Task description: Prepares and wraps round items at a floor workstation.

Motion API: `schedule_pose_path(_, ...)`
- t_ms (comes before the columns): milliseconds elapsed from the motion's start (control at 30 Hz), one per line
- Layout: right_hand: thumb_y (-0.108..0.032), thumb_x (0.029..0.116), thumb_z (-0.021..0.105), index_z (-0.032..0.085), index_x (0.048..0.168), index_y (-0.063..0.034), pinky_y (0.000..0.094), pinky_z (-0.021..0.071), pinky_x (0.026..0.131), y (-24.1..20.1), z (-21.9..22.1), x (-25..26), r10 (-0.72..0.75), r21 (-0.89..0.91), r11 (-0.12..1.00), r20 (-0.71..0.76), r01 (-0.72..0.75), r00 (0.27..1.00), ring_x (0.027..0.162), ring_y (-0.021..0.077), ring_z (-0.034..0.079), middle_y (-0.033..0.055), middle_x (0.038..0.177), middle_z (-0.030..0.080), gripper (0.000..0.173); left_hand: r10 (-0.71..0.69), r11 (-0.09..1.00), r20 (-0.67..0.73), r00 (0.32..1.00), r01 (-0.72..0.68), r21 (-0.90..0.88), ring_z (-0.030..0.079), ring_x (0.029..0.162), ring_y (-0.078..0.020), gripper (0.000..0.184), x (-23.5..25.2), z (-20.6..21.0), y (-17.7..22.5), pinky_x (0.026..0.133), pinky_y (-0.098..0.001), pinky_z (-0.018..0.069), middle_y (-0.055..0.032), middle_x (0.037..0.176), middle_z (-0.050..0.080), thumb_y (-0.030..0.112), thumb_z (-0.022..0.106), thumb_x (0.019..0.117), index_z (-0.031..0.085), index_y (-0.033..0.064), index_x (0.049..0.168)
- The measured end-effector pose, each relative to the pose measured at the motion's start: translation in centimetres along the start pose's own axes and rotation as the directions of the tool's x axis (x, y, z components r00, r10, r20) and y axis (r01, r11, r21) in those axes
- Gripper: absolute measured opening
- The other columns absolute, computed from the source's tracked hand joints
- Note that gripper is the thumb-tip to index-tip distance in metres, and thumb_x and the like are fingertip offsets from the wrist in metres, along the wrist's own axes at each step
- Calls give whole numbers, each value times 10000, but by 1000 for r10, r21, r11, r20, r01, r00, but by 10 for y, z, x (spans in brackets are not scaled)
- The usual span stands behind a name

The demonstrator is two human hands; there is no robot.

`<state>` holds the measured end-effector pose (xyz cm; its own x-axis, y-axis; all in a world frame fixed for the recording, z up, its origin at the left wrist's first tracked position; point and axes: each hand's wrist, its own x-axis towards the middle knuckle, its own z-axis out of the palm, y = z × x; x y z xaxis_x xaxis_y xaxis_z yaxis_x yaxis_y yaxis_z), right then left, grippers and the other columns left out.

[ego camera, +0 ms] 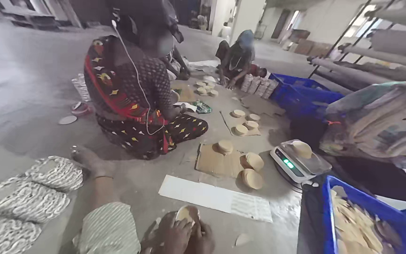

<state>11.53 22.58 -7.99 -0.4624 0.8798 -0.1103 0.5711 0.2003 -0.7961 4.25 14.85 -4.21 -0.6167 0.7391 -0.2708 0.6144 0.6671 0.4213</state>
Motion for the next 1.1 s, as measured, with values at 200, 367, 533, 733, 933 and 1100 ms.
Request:
schedule_pose_path(200,-157,1000,573,695,1306,-53,504,504,1031,-20,-29,-5,-148,-389,861,427,329,892,1248,380,601,193,1319,654,346,122,979,90,988,-135,156,456,1426,-436,540,-9,4,0,1241,-594,194,-260,1513,502,2,635,896,575,-12,1432)
schedule_pose_path(367,-168,913,753,721,1171,9,497,549,922,-5,-18,57,6,66,997,307,-28,952,997,319,697,194,1072,724,315,253,953,-199,947,-208,219,671,1181,-425,293,0,23,-9,1119,-623,414,-227,1269,698,32,675,900,769,44,1177)
schedule_pose_path(533,-123,944,678,758,1066,29,469,513,994,-19,-16,88,-152,-25,982,492,189,857,1081,326,676,204,1105,716,211,161,966,-25,987,-152,209,550,1353,-413,298,-5,5,-4,1175,-659,288,-176,1427,617,36,586,976,748,59,1224)
schedule_pose_path(733,-37,991,550,651,1355,-15,531,499,1029,-14,-41,1,-185,-347,826,578,445,795,1238,407,609,206,1345,644,378,77,984,5,997,-76,160,456,1449,-372,489,-13,13,7,1207,-680,177,-161,1527,528,-60,588,911,613,-7,1397)
schedule_pose_path(933,-187,908,764,734,1114,32,506,540,947,-23,-11,77,-39,-15,999,422,50,906,1020,345,694,218,1090,715,302,204,956,-250,946,-138,259,616,1307,-325,290,-6,32,-7,1152,-679,312,-106,1345,689,-22,656,877,785,40,1130)
schedule_pose_path(1100,-54,936,650,758,1122,1,530,556,921,-19,-17,32,-264,-236,900,375,367,889,1081,413,675,231,1118,711,222,-24,982,90,996,7,189,262,1537,-429,357,-11,-4,8,1158,-772,112,-150,1649,350,-8,588,949,699,37,1286)
